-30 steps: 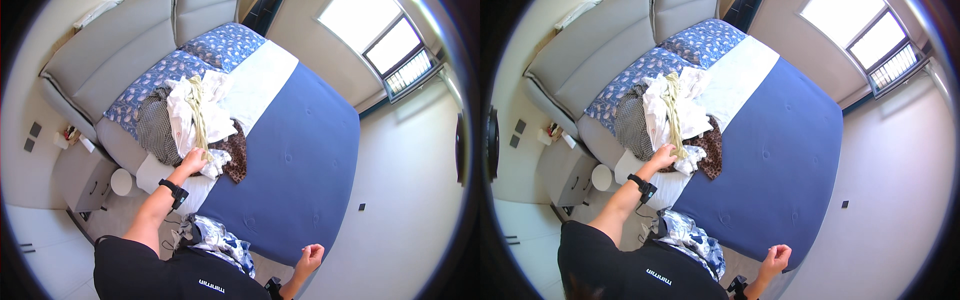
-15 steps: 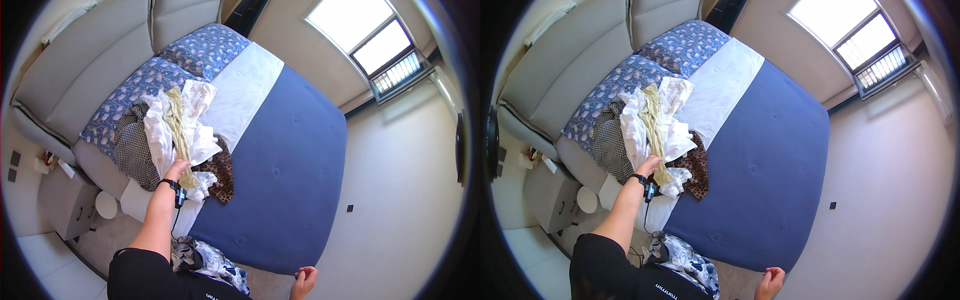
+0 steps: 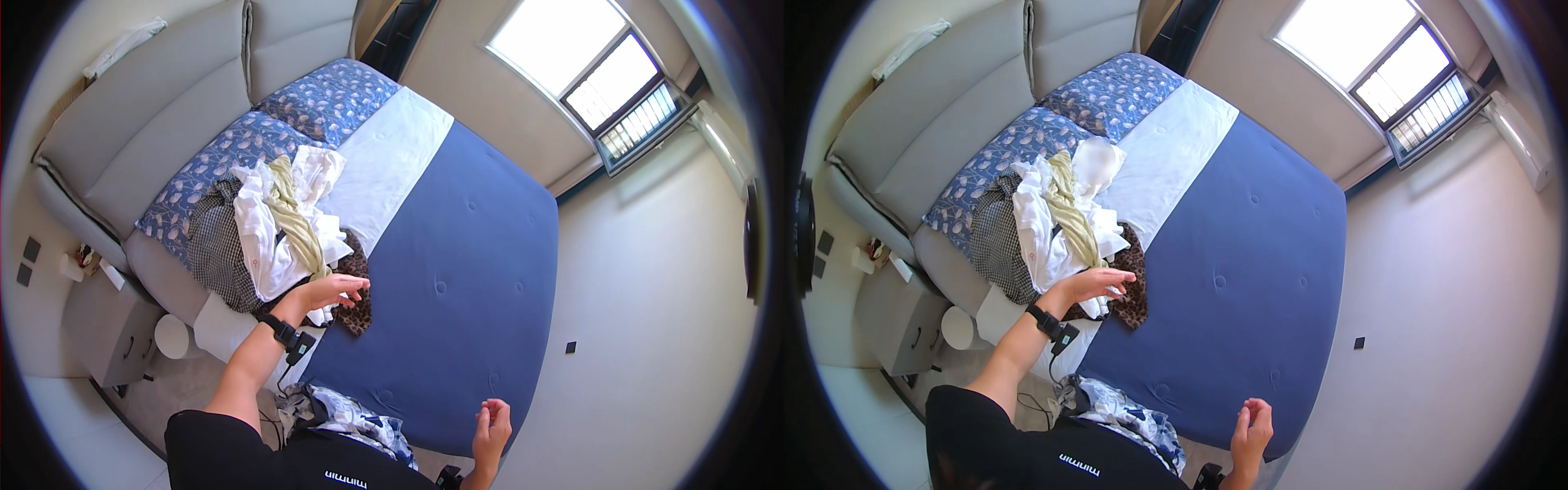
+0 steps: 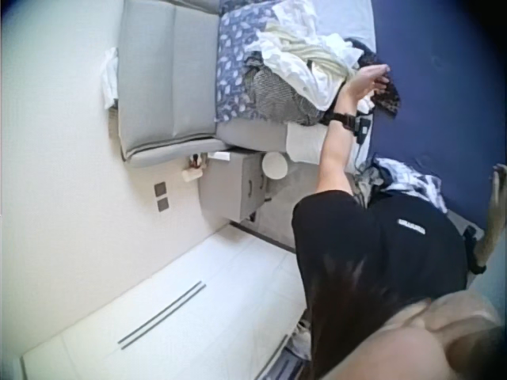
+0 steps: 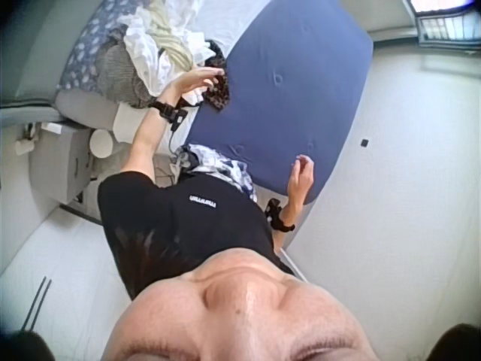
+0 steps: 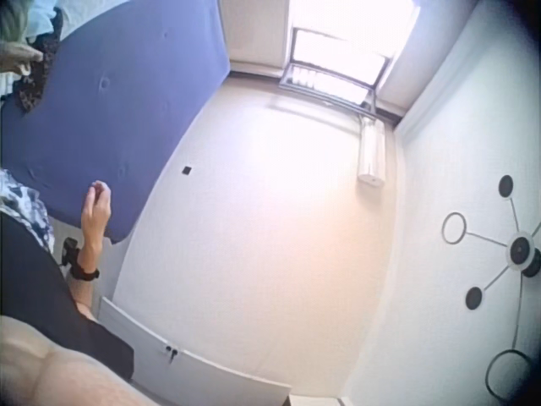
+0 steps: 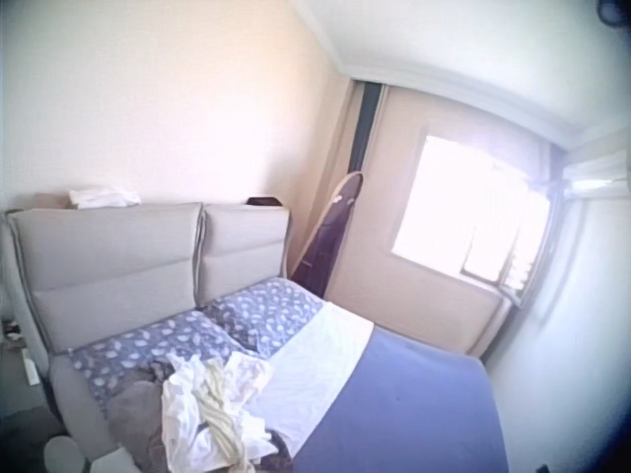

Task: The person removes garments from a closet, lays them flat on a bed, and folds them by hand before returning them to the closet.

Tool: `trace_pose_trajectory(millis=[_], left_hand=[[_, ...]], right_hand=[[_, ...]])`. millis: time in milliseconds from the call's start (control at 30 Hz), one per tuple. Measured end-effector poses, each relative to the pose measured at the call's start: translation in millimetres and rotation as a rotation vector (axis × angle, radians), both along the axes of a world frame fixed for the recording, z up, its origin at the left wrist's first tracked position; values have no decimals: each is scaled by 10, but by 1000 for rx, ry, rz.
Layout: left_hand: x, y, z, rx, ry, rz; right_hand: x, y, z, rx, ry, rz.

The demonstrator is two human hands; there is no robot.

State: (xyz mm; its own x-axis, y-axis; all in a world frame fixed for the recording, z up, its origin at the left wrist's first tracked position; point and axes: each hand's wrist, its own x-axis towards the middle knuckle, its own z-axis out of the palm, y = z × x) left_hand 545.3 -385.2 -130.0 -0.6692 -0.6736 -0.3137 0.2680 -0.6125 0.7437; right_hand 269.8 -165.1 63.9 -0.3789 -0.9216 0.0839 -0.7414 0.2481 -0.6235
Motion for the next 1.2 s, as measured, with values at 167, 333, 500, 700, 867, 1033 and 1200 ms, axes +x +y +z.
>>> trace_pose_trajectory(millis=[167, 333, 500, 700, 867, 1033, 1200], left_hand=[[56, -49, -376, 94, -344, 167], [108, -7, -751, 120, -570, 274], [69, -90, -1033, 63, -785, 77], [-158, -315, -1725, -132, -1046, -104], [324, -201, -2952, -62, -607, 216], [-130, -628, -2151, 488, -411, 269], [11, -614, -2191, 650, -200, 491]], right_hand=[[-131, 5, -49, -15, 29, 16], [-167, 59, -138, 23, 29, -24], [-36, 132, -130, 105, 107, -5], [229, 410, 47, 273, 187, -73], [329, 570, -2, 351, 183, -83], [393, 607, -72, 242, 211, -189], [398, 491, -74, 217, 148, -225]])
